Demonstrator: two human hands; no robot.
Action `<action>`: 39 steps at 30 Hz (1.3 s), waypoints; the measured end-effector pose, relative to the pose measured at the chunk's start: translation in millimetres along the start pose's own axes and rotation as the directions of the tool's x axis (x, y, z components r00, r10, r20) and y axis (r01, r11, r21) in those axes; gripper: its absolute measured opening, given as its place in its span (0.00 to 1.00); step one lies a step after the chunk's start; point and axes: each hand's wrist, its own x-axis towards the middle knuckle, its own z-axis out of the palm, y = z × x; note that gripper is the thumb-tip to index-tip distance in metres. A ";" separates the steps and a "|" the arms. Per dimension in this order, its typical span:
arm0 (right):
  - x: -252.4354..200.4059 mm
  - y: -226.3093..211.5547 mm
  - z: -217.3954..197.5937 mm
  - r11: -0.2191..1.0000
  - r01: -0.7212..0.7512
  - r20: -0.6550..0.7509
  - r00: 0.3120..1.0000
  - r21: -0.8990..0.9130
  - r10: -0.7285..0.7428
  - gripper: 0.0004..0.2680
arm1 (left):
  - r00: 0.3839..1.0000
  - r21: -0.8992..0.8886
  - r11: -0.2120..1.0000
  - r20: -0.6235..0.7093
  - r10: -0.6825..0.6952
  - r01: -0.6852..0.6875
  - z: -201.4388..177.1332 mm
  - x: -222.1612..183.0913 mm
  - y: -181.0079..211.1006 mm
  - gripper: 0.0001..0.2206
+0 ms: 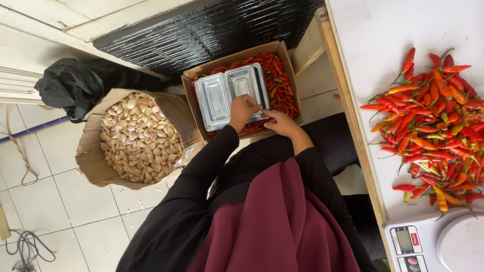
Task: The person sorts red and orange peppers by hand from a pile on a table into plastic containers, using a digital scale to weigh them.
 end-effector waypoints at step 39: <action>-5.2 -7.9 0.4 0.998 -0.039 -0.061 0.997 0.047 0.041 0.19 | 0.967 0.133 0.964 0.147 0.209 -0.229 0.3 -8.3 -20.5 0.15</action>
